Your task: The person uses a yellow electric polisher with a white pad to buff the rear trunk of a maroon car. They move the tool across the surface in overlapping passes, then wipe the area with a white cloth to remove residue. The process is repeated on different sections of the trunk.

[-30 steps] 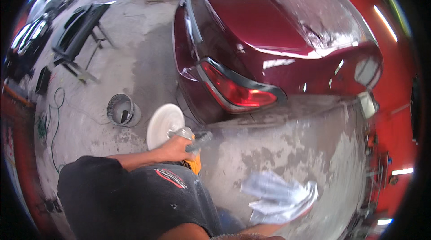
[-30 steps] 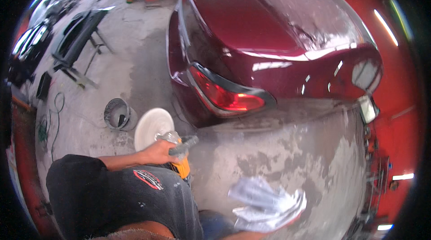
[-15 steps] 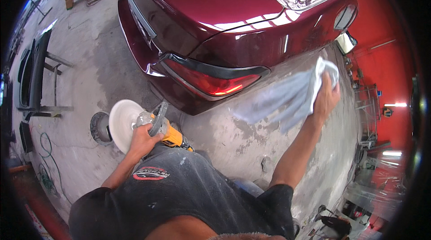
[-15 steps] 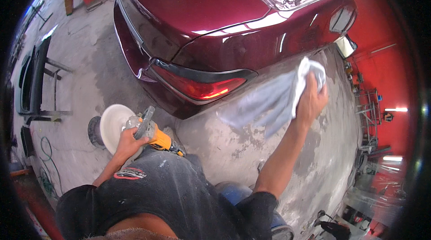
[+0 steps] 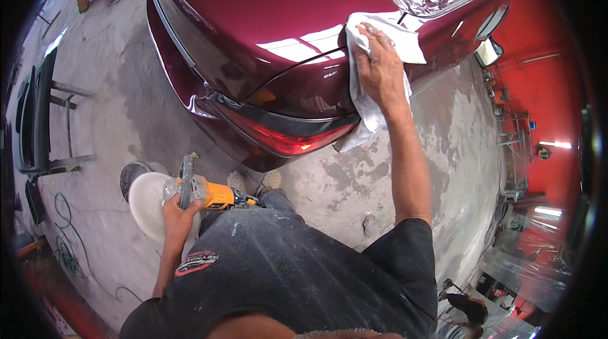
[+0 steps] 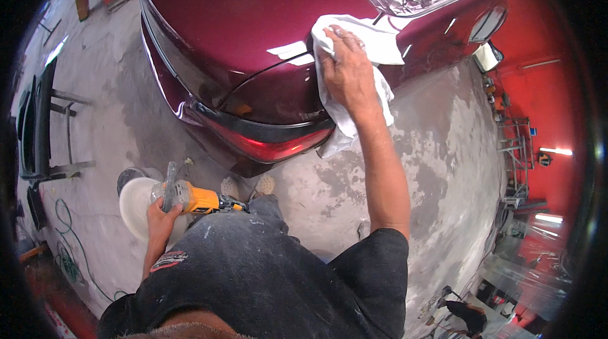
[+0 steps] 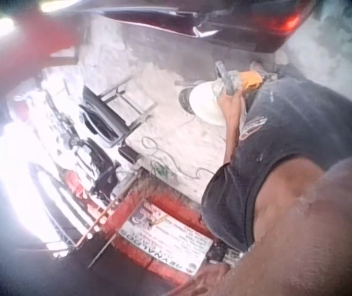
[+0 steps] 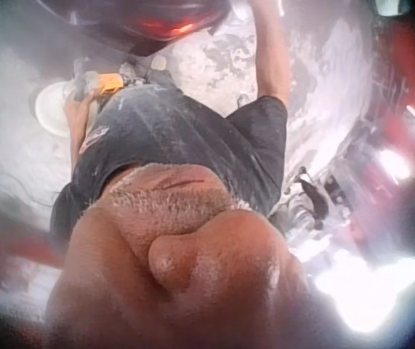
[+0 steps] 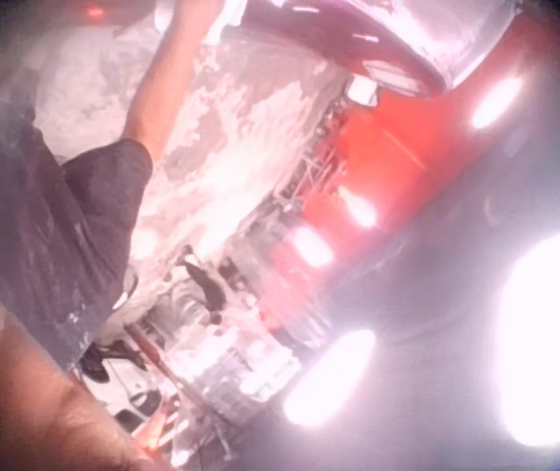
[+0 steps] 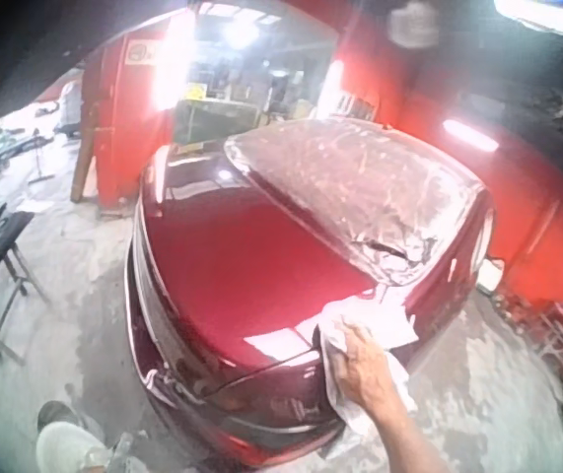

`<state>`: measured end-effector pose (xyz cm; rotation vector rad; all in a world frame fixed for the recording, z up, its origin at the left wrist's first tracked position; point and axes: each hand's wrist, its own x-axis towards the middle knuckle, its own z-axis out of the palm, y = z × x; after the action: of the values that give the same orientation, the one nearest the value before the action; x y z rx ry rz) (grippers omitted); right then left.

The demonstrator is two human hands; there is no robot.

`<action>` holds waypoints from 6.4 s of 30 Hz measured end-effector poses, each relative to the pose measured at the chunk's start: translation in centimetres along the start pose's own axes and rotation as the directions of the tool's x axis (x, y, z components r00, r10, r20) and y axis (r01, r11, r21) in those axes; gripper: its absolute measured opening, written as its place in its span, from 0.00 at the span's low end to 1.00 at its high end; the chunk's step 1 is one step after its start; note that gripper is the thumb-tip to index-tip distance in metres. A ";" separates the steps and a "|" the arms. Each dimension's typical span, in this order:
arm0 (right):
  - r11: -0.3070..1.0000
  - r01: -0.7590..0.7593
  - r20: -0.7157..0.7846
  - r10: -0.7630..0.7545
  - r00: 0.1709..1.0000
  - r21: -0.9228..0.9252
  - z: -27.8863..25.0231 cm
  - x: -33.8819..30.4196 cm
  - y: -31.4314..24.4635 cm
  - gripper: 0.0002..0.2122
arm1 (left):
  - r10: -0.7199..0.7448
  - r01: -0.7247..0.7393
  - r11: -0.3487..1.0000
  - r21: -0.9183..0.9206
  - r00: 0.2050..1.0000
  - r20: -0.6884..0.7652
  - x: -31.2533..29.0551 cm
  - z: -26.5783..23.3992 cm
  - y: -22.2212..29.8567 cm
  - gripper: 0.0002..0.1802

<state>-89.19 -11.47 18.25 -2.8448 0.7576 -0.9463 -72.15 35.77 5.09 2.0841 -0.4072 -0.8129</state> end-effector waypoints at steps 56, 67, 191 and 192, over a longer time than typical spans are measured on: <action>0.823 -0.501 -0.233 0.448 0.863 -0.269 -8.7 3.0 12.0 0.12 | -0.132 0.132 0.991 -0.020 0.991 0.028 4.0 3.0 -1.9 0.11; 0.864 -0.247 -0.069 0.242 0.968 -0.439 -6.4 5.5 11.9 0.10 | -0.131 0.126 0.988 0.087 0.990 0.052 3.9 2.9 -1.3 0.12; -0.396 -0.837 0.900 0.369 0.232 0.378 63.1 41.3 -43.0 0.18 | 0.069 -0.072 0.990 0.123 0.997 0.029 70.7 -53.1 6.9 0.19; -0.469 -0.799 0.909 0.352 0.222 0.376 63.4 42.6 -43.4 0.18 | 0.034 -0.046 0.988 0.146 0.996 0.082 72.2 -54.4 8.1 0.19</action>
<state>-4.33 0.23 -1.24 -0.7230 1.0154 -0.2494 17.81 24.04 6.25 2.1776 -0.5659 -0.8668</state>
